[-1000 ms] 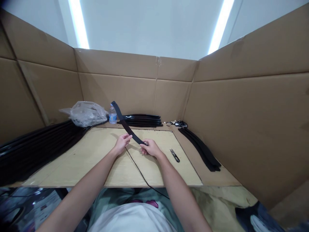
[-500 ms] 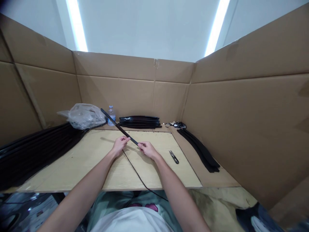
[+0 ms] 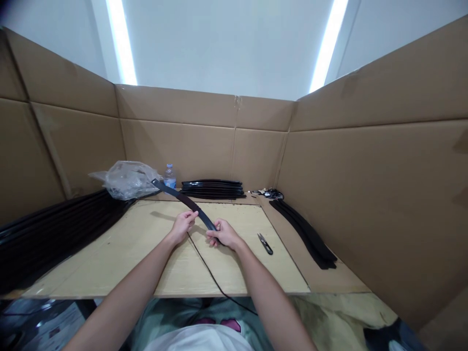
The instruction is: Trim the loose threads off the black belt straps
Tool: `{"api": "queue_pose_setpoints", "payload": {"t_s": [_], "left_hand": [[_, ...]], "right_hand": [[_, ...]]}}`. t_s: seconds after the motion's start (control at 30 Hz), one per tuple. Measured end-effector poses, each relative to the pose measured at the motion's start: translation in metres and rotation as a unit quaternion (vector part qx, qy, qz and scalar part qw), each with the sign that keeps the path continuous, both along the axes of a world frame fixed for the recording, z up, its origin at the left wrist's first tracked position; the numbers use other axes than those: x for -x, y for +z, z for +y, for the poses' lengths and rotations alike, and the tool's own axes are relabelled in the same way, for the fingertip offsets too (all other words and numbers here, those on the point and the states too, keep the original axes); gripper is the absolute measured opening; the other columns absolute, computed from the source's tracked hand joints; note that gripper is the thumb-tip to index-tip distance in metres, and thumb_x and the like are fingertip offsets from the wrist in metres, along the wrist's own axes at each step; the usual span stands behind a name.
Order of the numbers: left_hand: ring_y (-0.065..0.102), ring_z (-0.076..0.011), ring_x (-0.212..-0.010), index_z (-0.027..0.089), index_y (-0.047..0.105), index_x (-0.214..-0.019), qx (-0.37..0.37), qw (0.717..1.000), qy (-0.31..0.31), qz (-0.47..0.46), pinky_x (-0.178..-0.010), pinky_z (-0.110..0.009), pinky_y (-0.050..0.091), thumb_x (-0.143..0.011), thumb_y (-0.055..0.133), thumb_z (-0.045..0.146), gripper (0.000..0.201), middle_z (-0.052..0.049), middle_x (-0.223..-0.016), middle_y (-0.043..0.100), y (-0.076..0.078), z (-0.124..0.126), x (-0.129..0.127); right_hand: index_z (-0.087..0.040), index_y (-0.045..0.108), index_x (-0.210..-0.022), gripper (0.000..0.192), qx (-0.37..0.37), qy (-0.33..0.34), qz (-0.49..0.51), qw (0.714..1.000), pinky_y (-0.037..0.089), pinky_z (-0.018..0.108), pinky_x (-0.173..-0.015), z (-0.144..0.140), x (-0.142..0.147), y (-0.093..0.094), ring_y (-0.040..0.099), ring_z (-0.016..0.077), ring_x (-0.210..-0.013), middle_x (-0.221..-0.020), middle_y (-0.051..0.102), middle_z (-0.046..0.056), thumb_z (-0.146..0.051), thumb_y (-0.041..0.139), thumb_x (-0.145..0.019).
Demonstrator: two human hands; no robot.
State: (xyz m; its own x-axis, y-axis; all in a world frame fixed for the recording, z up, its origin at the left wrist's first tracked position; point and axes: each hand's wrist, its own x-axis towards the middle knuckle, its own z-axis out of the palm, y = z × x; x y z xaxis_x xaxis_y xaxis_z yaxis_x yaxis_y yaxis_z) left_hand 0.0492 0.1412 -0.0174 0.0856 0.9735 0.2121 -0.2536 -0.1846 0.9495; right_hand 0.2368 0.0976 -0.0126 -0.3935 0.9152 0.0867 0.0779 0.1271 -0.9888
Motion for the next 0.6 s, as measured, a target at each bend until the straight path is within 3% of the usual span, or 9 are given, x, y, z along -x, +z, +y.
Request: {"api": "queue_pose_setpoints", "payload": {"t_s": [0.1, 0.27, 0.37, 0.6], "left_hand": [[0.019, -0.0028, -0.038, 0.016, 0.05, -0.064, 0.0, 1.0, 0.005, -0.008, -0.039, -0.02, 0.01, -0.064, 0.072, 0.049, 0.04, 0.011, -0.046, 0.026, 0.0005, -0.0002, -0.0003], [0.019, -0.003, -0.038, 0.015, 0.055, -0.068, 0.002, 0.999, 0.029, -0.022, -0.038, -0.02, 0.009, -0.064, 0.071, 0.052, 0.041, 0.011, -0.046, 0.024, 0.0016, 0.0007, 0.0011], [0.018, -0.0026, -0.037, 0.013, 0.056, -0.068, 0.005, 0.999, 0.038, -0.024, -0.038, -0.02, 0.008, -0.063, 0.072, 0.052, 0.042, 0.011, -0.046, 0.023, 0.002, 0.0013, 0.002], [0.018, -0.002, -0.037, 0.015, 0.05, -0.07, 0.02, 0.999, 0.011, -0.036, -0.037, -0.02, 0.009, -0.062, 0.073, 0.051, 0.043, 0.012, -0.048, 0.024, 0.0043, 0.0, 0.0009]], "right_hand": [[-0.022, 0.038, -0.081, 0.044, -0.009, -0.002, 0.017, 1.0, 0.035, 0.019, -0.038, -0.0003, 0.0006, 0.0008, 0.053, 0.0098, -0.042, -0.064, 0.067, -0.001, -0.044, 0.074, -0.066], [-0.021, 0.042, -0.076, 0.039, -0.008, -0.01, 0.044, 0.999, 0.035, 0.019, -0.042, 0.0023, 0.0019, 0.0023, 0.05, 0.0085, -0.045, -0.065, 0.063, -0.001, -0.057, 0.056, -0.078], [-0.02, 0.046, -0.077, 0.036, -0.009, -0.023, 0.049, 0.999, 0.033, 0.018, -0.043, 0.0054, 0.0, 0.0017, 0.048, 0.0075, -0.047, -0.068, 0.062, -0.001, -0.054, 0.058, -0.077], [-0.017, 0.061, -0.1, 0.038, -0.018, -0.05, 0.027, 0.998, 0.031, 0.019, -0.044, 0.0065, -0.0033, 0.0012, 0.044, 0.0072, -0.049, -0.071, 0.061, -0.001, -0.04, 0.07, -0.071]]}}
